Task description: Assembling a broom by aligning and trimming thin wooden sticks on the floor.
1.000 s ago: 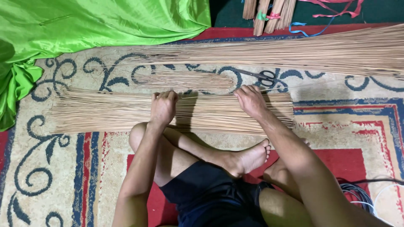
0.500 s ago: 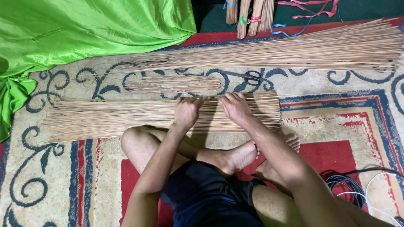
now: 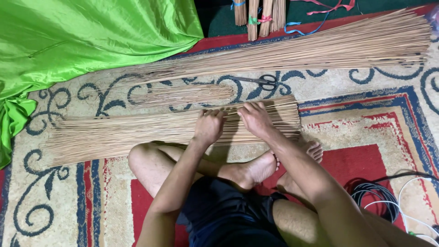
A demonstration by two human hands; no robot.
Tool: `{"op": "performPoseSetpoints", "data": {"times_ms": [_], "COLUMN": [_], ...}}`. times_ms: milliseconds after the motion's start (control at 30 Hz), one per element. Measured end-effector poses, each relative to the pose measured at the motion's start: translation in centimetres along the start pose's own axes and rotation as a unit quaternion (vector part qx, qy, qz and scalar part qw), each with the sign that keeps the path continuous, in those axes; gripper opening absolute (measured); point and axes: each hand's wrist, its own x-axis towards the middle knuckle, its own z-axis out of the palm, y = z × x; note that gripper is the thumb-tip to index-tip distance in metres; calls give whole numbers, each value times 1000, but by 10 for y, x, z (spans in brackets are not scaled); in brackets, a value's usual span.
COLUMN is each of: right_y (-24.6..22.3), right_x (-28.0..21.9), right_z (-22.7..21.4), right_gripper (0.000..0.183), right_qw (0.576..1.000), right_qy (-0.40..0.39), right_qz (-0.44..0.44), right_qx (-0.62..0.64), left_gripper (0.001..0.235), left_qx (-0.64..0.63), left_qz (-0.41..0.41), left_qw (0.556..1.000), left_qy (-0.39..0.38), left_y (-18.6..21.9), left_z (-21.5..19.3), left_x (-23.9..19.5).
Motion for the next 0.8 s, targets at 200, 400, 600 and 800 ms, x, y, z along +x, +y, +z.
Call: {"op": "performPoseSetpoints", "data": {"times_ms": [200,400,600,800], "right_y": [3,55,29,-9], "right_x": [3,-43,-28,-2], "right_z": [-16,-5,7,-7], "right_gripper": [11,11,12,8], "right_qw": [1000,996,998,1000], "right_qy": [-29,-30,-17,-21], "right_qz": [6,62,50,22], "right_qx": [7,-59,-43,3], "left_gripper": [14,19,20,16], "left_qx": [25,53,5,14], "left_qz": [-11,-64,-10,9], "left_qw": [1000,996,1000,1000], "left_qy": [6,-1,-19,-19], "left_y": [-25,-83,-53,-12], "left_z": [17,-1,12,40], "left_x": [-5,-32,-20,1]}}
